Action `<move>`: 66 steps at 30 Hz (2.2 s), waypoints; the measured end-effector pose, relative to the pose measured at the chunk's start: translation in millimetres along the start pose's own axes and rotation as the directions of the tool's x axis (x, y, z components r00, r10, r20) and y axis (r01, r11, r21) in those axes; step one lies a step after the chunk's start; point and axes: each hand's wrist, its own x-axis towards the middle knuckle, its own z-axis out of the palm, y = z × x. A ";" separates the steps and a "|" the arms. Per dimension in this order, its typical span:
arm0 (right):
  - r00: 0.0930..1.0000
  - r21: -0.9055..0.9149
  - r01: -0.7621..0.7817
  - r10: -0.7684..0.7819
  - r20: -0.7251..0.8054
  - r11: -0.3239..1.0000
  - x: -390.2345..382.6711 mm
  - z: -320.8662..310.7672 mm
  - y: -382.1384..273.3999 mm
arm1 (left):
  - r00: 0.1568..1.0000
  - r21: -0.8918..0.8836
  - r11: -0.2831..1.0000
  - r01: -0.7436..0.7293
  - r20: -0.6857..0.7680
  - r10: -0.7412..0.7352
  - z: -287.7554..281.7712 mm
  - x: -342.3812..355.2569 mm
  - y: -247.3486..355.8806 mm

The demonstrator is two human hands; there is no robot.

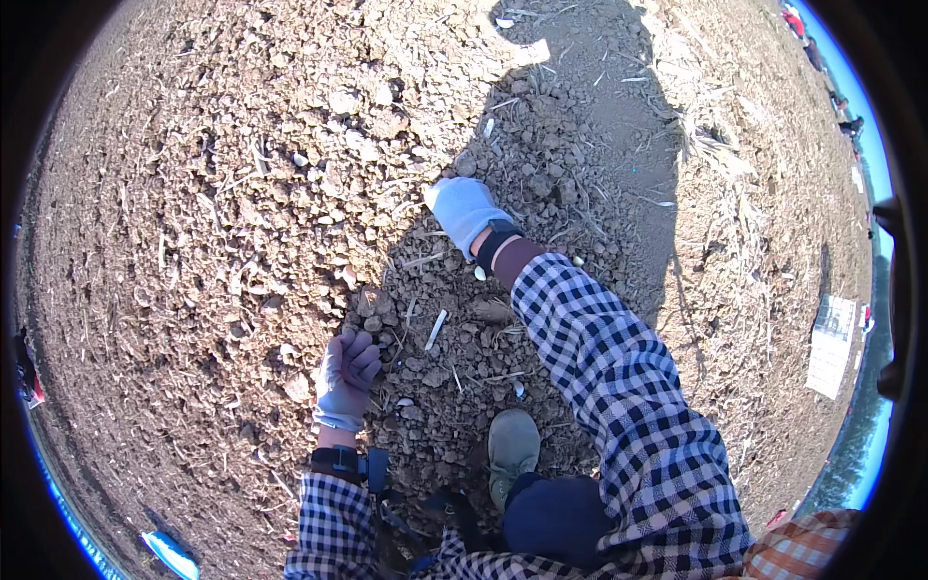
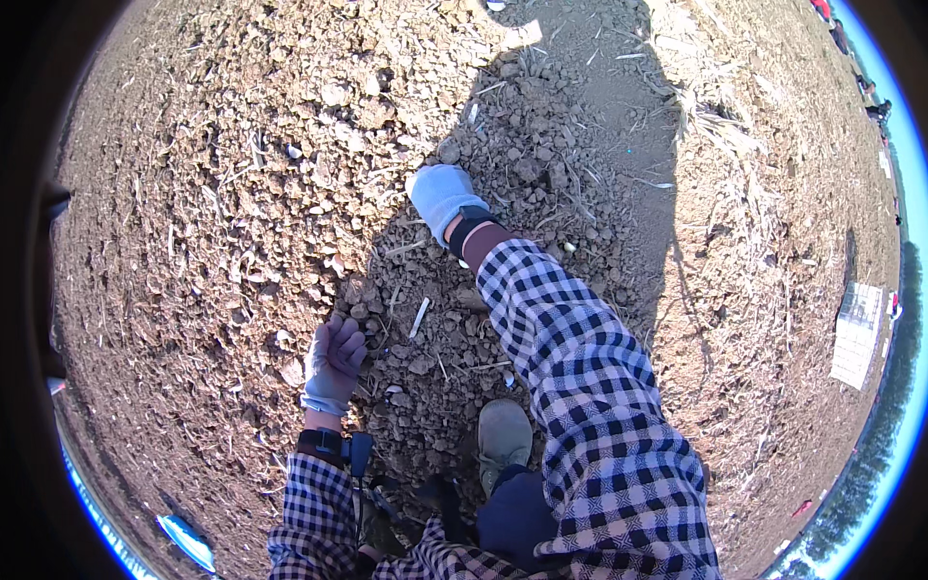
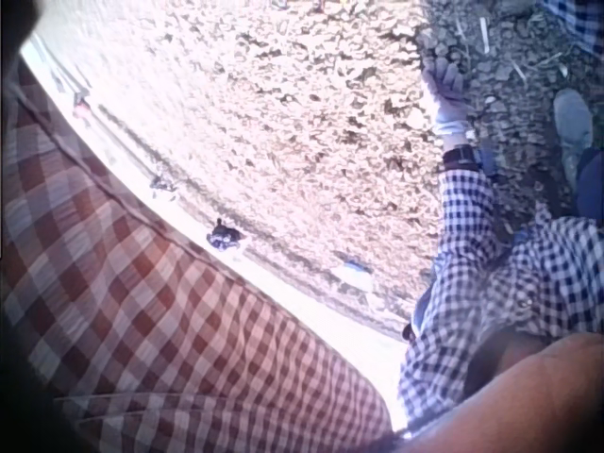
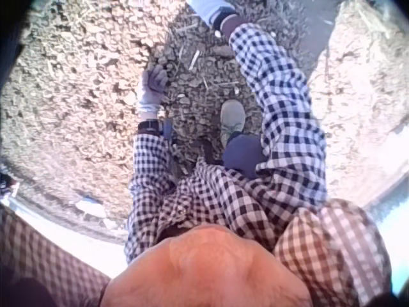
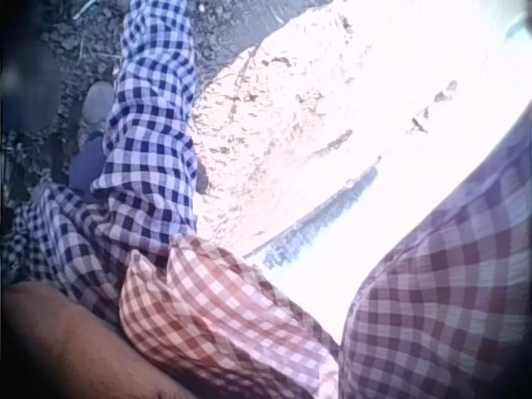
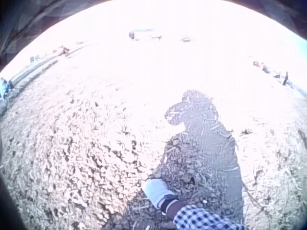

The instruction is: The person squats in a tilled field and uses gloved hands to pick small white garlic bulbs from the soil, placing them into a nearby white bowl. The person repeatedly reaches into the soil, gathers garlic, and deposits it into the bowl.

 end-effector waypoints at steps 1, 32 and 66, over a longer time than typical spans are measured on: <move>1.000 0.084 -0.012 0.014 -0.025 0.996 1.9 -0.8 0.2 | 0.991 0.041 0.999 0.004 -0.134 0.001 -2.1 1.7 -0.8; 0.999 0.432 0.011 0.008 -0.041 0.902 -148.8 5.9 9.0 | 0.951 0.318 0.948 -0.027 -0.284 0.122 -29.3 6.4 -1.6; 0.970 0.291 -0.141 0.191 -0.152 0.946 -83.1 -13.2 -92.9 | 0.757 0.981 0.187 -0.052 -0.083 0.648 -29.0 35.7 68.3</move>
